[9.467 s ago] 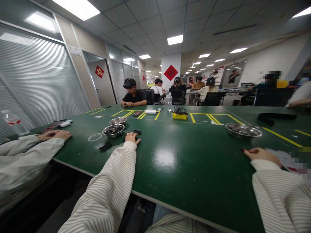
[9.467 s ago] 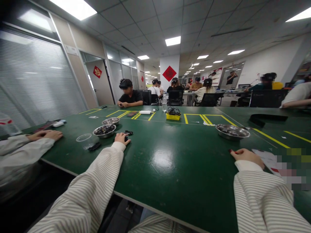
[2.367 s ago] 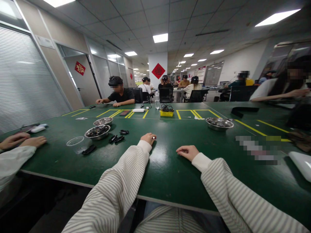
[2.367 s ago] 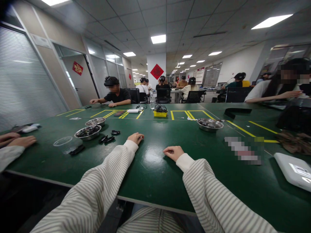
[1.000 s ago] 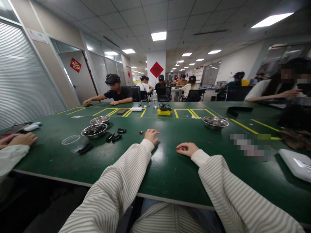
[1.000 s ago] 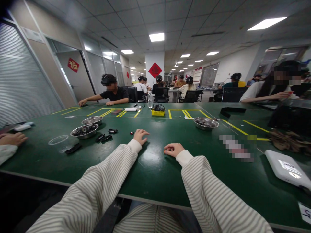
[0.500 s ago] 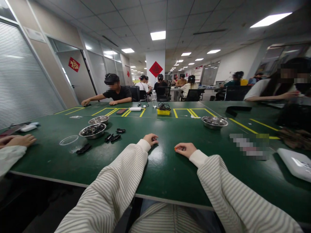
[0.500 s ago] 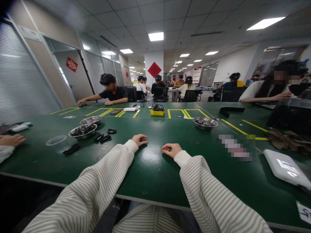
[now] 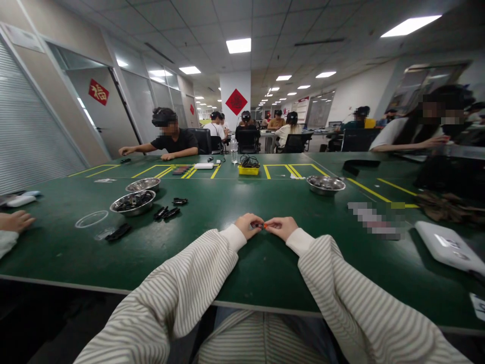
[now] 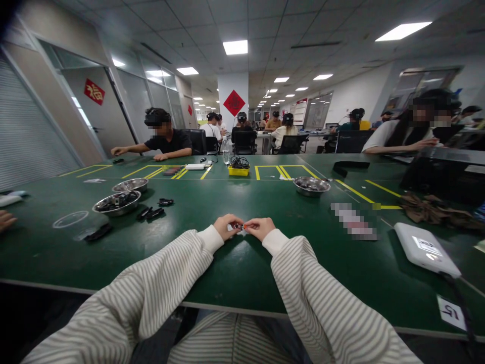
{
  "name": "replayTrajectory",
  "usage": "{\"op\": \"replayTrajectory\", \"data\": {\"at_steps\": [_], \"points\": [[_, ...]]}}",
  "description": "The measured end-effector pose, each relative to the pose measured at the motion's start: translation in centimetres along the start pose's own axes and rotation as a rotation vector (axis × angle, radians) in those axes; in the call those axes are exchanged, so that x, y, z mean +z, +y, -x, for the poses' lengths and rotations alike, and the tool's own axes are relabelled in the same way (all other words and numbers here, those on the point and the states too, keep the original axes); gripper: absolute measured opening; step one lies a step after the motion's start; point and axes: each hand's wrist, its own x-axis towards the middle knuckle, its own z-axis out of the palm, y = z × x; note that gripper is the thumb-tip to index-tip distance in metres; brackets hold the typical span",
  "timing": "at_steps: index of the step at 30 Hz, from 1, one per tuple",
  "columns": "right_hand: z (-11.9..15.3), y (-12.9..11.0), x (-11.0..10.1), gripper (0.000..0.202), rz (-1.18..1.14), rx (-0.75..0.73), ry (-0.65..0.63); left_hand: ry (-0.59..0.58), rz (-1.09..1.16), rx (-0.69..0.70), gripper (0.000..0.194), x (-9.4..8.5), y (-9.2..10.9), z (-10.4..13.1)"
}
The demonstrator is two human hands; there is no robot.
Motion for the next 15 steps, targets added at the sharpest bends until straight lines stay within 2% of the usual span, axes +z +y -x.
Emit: {"op": "replayTrajectory", "data": {"at_steps": [6,15], "points": [[0.10,0.05,0.12,0.019,-0.070,-0.004,0.016,0.048,-0.016,0.073,0.016,-0.05,0.08,0.02],[-0.04,0.08,0.33,0.017,-0.294,0.083,0.019,0.063,-0.019,0.138,0.017,-0.11,0.43,0.10]]}}
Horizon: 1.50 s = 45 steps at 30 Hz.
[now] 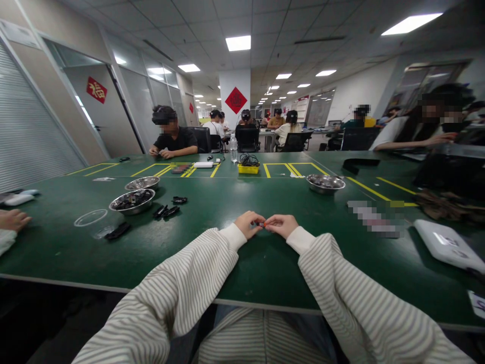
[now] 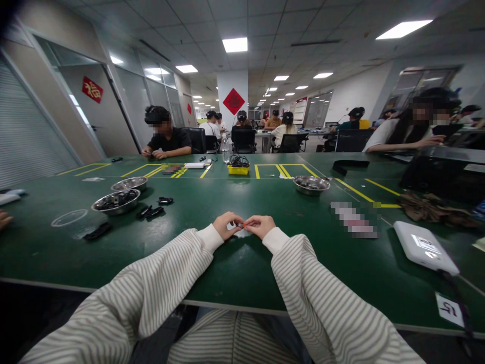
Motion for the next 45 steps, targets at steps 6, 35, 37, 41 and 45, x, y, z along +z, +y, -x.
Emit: {"op": "replayTrajectory", "data": {"at_steps": [6,35,37,41,45], "points": [[0.0,0.0,0.1,0.020,-0.090,0.055,0.008,0.010,-0.001,0.004,0.018,-0.1,0.1,0.1],[0.1,-0.6,-0.4,0.016,0.275,-0.026,-0.114,-0.032,-0.464,-0.688,0.027,-7.0,-14.6,2.2],[0.1,-0.6,-0.4,0.016,0.273,-0.030,-0.112,-0.050,-0.475,-0.692,0.022,-7.1,-14.5,2.2],[0.1,-0.6,-0.4,0.017,0.259,-0.025,-0.122,0.007,-0.491,-0.599,0.016,-7.4,-13.9,2.1],[0.0,-0.4,-0.4,0.019,0.205,0.003,-0.111,0.054,-0.396,-0.413,0.014,-6.3,-11.5,1.3]]}}
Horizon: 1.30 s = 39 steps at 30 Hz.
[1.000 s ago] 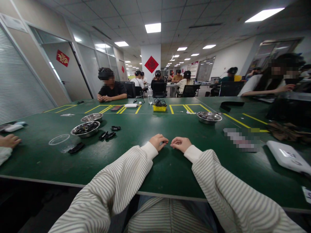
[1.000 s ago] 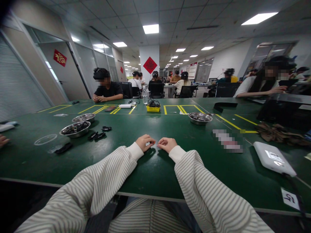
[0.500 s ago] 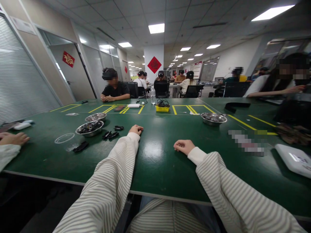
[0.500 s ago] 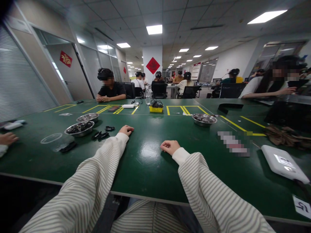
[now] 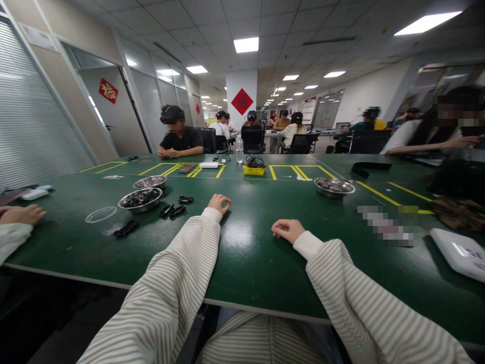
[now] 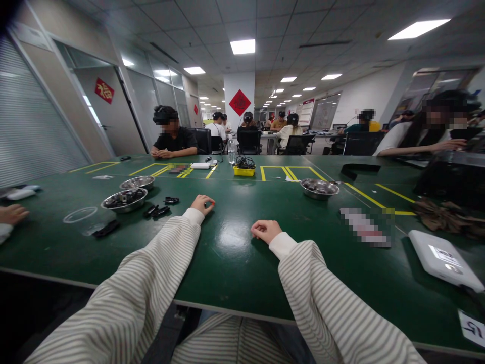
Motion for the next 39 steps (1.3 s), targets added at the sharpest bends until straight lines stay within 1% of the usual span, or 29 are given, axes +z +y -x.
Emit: {"op": "replayTrajectory", "data": {"at_steps": [2,4,7,9,11,13,15,16,17,19,21,23,25,26,28,30,32,34,36,39], "points": [[-0.1,0.2,-0.1,0.020,-0.039,0.030,0.038,-0.030,0.104,0.092,0.012,0.4,2.8,0.5],[-0.3,0.5,-0.4,0.023,-0.070,0.058,0.087,-0.066,0.211,0.177,0.012,1.1,6.2,1.2],[-0.5,1.0,-0.9,0.027,-0.086,0.074,0.142,-0.176,0.318,0.379,0.014,2.1,11.0,2.5],[-0.5,1.1,-1.1,0.028,-0.077,0.069,0.163,-0.243,0.335,0.465,0.015,2.5,13.1,3.2],[-0.4,1.2,-1.3,0.028,-0.051,0.055,0.164,-0.276,0.328,0.483,0.015,2.7,14.0,3.5],[-0.4,1.1,-1.4,0.027,-0.001,0.042,0.147,-0.280,0.314,0.464,0.020,2.8,14.0,3.5],[-0.3,1.0,-1.4,0.025,0.073,0.027,0.113,-0.270,0.288,0.442,0.029,2.6,13.0,3.1],[-0.3,1.0,-1.5,0.024,0.114,0.017,0.091,-0.257,0.266,0.421,0.033,2.5,12.2,2.9],[-0.2,0.9,-1.5,0.024,0.156,0.003,0.067,-0.233,0.235,0.385,0.035,2.3,11.2,2.6],[-0.1,0.8,-1.7,0.023,0.230,-0.032,0.018,-0.155,0.147,0.270,0.031,1.8,8.6,2.0],[0.0,0.8,-1.8,0.024,0.284,-0.068,-0.024,-0.049,0.036,0.105,0.027,1.2,5.5,1.5],[0.1,0.8,-1.8,0.024,0.321,-0.118,-0.064,0.035,-0.031,-0.094,0.034,0.6,2.6,1.2],[0.1,0.9,-1.7,0.024,0.344,-0.179,-0.096,0.063,-0.045,-0.240,0.035,0.3,0.2,0.9],[0.1,1.0,-1.7,0.024,0.350,-0.207,-0.104,0.055,-0.039,-0.274,0.033,0.3,-0.6,0.8],[0.1,1.1,-1.6,0.023,0.352,-0.240,-0.105,0.008,-0.014,-0.259,0.023,0.3,-1.4,0.7],[0.1,1.1,-1.5,0.022,0.343,-0.249,-0.097,-0.044,0.014,-0.208,0.017,0.5,-1.1,0.5],[0.1,0.9,-1.3,0.021,0.323,-0.239,-0.085,-0.095,0.058,-0.129,0.017,0.8,0.1,0.6],[0.2,0.6,-1.0,0.021,0.287,-0.195,-0.069,-0.138,0.132,-0.024,0.020,1.1,1.9,0.9],[0.2,0.3,-0.7,0.021,0.230,-0.130,-0.043,-0.160,0.219,0.085,0.024,1.4,4.2,1.5],[0.2,-0.1,-0.2,0.020,0.130,-0.078,0.021,-0.146,0.315,0.225,0.025,1.8,7.8,2.5]]}}
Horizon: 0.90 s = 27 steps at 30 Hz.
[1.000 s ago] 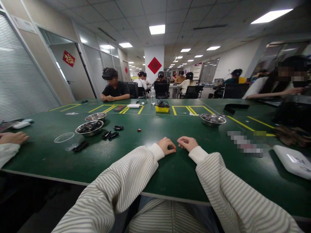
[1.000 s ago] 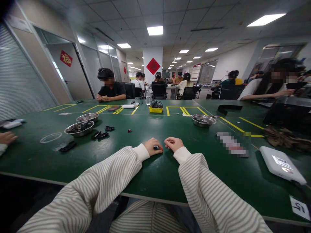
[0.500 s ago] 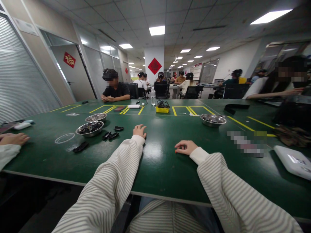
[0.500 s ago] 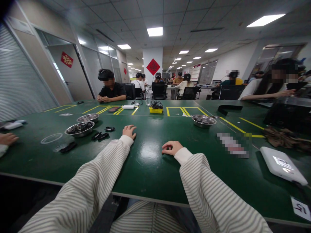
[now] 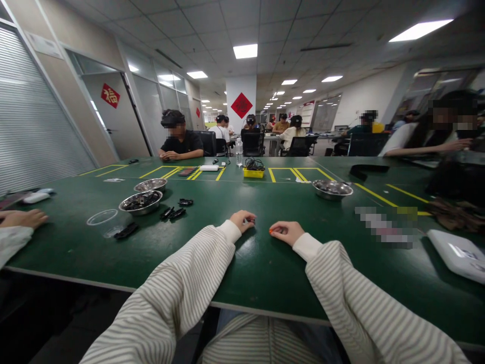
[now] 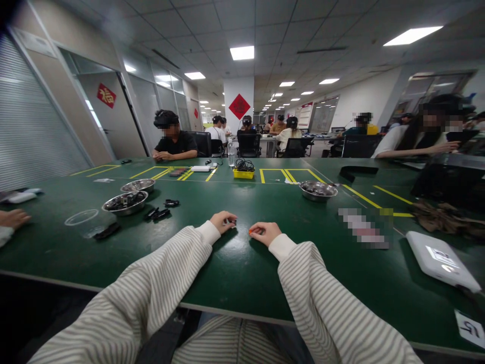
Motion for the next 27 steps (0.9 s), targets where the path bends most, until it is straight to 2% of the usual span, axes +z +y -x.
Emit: {"op": "replayTrajectory", "data": {"at_steps": [4,7,15,27], "points": [[-0.1,-0.3,0.3,0.018,-0.103,0.016,0.079,0.027,0.058,0.143,0.022,1.3,3.4,0.4],[0.0,-0.3,0.4,0.019,-0.183,0.026,0.086,0.042,0.068,0.180,0.019,1.4,4.6,0.7],[0.0,-0.2,0.6,0.023,-0.407,0.120,0.055,0.104,0.075,0.205,0.017,1.0,4.8,0.8],[-0.4,0.0,0.7,0.021,-0.613,0.206,0.045,0.123,0.122,0.247,0.018,1.0,4.9,0.9]]}}
